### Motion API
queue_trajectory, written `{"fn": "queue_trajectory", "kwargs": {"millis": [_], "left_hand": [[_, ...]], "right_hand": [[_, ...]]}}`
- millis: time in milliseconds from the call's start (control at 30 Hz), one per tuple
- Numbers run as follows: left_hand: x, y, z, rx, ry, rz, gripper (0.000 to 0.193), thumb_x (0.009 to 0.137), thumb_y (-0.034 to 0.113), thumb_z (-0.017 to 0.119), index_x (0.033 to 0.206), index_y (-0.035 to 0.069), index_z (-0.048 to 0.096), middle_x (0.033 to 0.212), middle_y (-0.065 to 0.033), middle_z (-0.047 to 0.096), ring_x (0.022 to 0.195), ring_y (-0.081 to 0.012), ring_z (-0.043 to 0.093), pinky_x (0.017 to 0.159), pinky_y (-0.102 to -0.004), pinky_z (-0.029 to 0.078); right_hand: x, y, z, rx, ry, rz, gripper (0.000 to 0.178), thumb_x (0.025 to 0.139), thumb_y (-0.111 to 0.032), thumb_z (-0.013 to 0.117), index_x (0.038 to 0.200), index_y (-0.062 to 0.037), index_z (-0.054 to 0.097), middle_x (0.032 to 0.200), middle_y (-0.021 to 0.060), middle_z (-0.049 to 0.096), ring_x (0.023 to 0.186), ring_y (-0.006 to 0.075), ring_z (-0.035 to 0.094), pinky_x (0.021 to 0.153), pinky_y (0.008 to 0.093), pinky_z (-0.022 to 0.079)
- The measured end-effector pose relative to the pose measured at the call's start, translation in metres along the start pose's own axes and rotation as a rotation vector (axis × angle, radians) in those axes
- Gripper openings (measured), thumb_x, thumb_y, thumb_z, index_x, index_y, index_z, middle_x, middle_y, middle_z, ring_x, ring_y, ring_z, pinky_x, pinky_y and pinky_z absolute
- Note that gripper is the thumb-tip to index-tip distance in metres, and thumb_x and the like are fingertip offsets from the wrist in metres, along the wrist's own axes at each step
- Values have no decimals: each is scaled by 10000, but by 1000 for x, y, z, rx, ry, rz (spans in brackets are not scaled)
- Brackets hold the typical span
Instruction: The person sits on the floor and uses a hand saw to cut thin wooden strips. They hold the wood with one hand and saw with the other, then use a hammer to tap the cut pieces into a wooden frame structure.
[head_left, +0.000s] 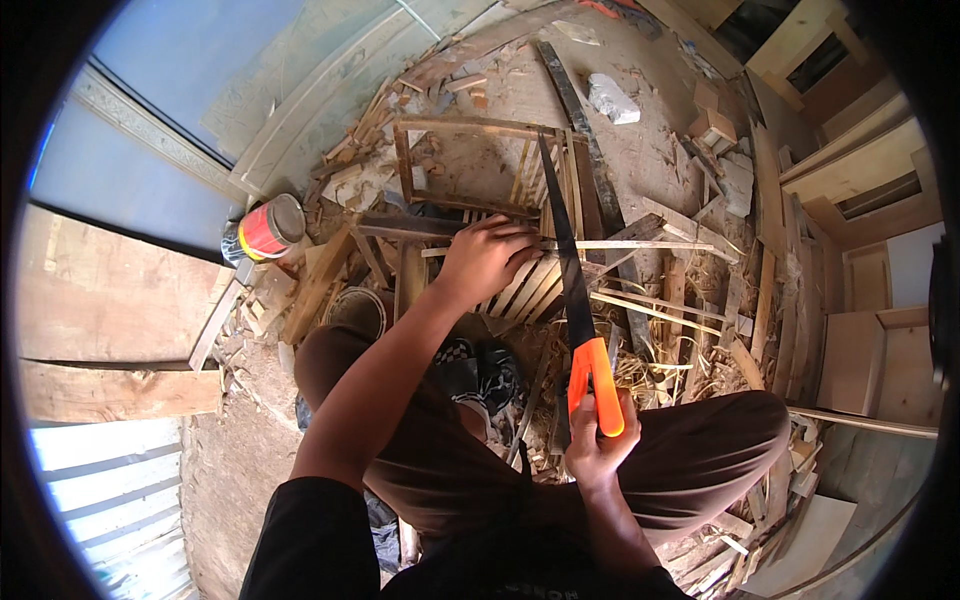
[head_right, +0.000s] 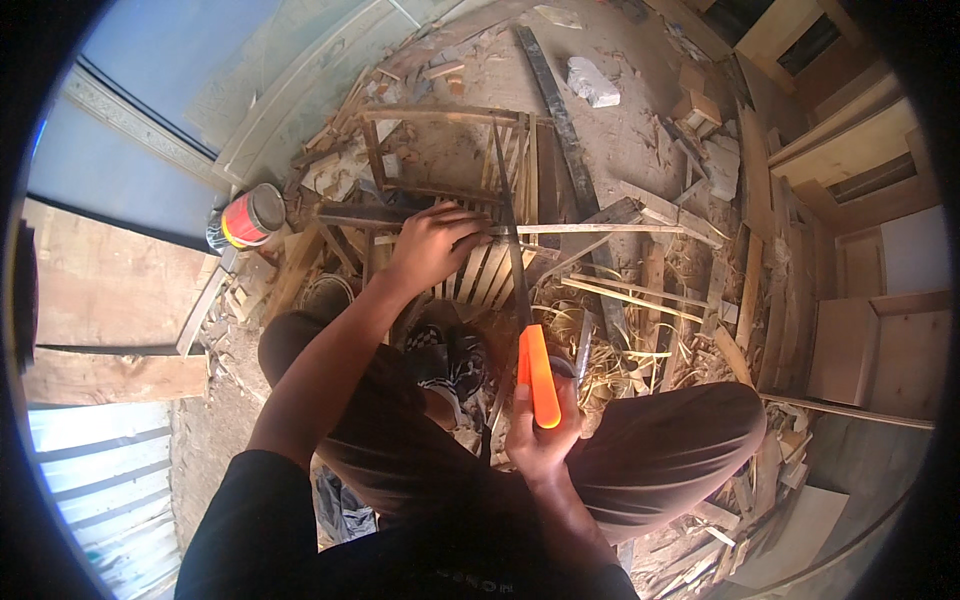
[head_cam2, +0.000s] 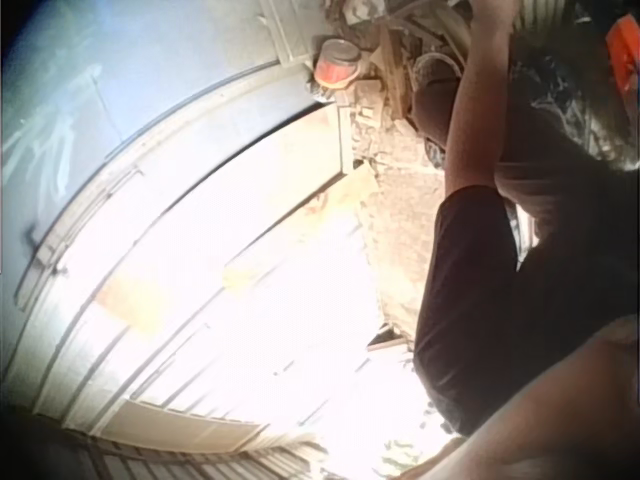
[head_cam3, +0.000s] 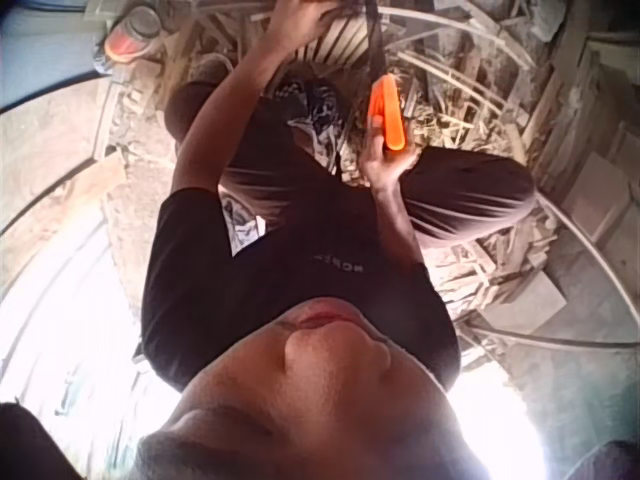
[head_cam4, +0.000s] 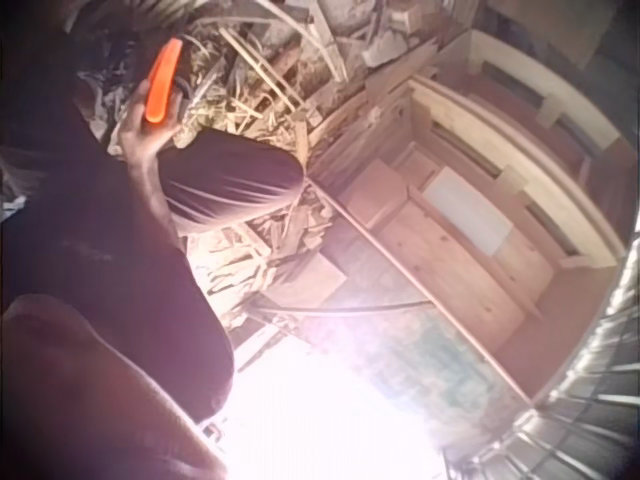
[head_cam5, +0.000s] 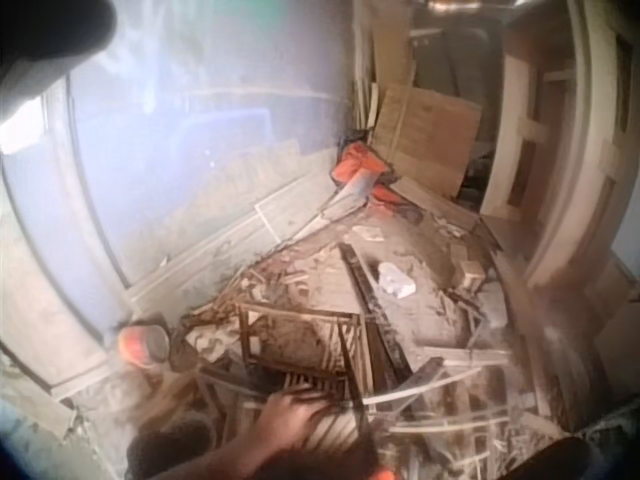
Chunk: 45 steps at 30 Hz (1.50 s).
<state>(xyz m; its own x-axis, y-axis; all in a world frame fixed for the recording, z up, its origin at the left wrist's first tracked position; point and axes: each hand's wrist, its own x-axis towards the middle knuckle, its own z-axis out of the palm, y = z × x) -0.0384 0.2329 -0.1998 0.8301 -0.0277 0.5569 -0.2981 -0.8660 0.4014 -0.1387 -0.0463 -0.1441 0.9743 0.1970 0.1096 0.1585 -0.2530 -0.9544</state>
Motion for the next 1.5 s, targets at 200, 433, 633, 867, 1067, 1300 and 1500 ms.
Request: {"fn": "queue_trajectory", "kwargs": {"millis": [200, 433, 633, 867, 1067, 1300, 1500], "left_hand": [[0, -3, 0, 13, 15, 25, 117, 885, 159, 760, 972, 85, 786, 1000, -21, 782, 896, -237, 711, 770, -359, 593], [1, 1, -3, 2, -13, -19, 157, 847, 82, 760, 1003, 63, 774, 1014, -54, 777, 877, -274, 711, 773, -374, 590], [0, 9, -6, -26, -8, -11, 170, 838, 87, 768, 1007, 72, 773, 1017, -46, 778, 872, -265, 710, 761, -379, 593], [5, -1, -1, -11, 1, -24, 75, 865, 121, 752, 933, 91, 764, 936, -25, 766, 883, -248, 707, 753, -366, 588], [5, -6, 0, -29, 30, -77, 84, 865, 133, 752, 936, 91, 768, 934, -48, 772, 864, -266, 719, 716, -383, 593], [8, 3, -2, 5, -54, -94, 99, 873, 200, 770, 929, 119, 780, 907, -25, 763, 877, -258, 721, 718, -387, 602], [8, 0, -3, -36, -33, -72, 108, 907, 232, 756, 948, 138, 792, 919, -6, 764, 916, -245, 722, 741, -388, 597]], "right_hand": [[-2, 4, -3, -40, -71, 11, 132, 951, -94, 687, 1012, 8, 632, 753, 65, 635, 646, 134, 602, 608, 297, 492], [-49, 25, -31, -102, -107, 47, 88, 873, -19, 656, 803, 13, 613, 619, 90, 558, 495, 236, 556, 500, 340, 431], [6, -11, 0, 1, -86, 178, 110, 929, -53, 655, 884, 40, 617, 674, 80, 565, 571, 176, 549, 549, 326, 443], [-26, 14, -10, -207, -92, -180, 123, 900, -45, 660, 839, 56, 627, 635, 69, 579, 539, 160, 583, 503, 310, 446], [-38, 7, -18, -182, -108, -55, 139, 861, -57, 694, 764, -4, 610, 571, 87, 506, 453, 236, 537, 464, 349, 410], [-59, 0, -29, -131, -104, 113, 159, 867, -107, 715, 799, 14, 638, 600, 81, 549, 487, 218, 568, 495, 367, 428], [-30, -5, -32, -34, -126, 183, 91, 910, -33, 678, 843, 20, 646, 617, 76, 549, 530, 146, 520, 516, 318, 419]]}}
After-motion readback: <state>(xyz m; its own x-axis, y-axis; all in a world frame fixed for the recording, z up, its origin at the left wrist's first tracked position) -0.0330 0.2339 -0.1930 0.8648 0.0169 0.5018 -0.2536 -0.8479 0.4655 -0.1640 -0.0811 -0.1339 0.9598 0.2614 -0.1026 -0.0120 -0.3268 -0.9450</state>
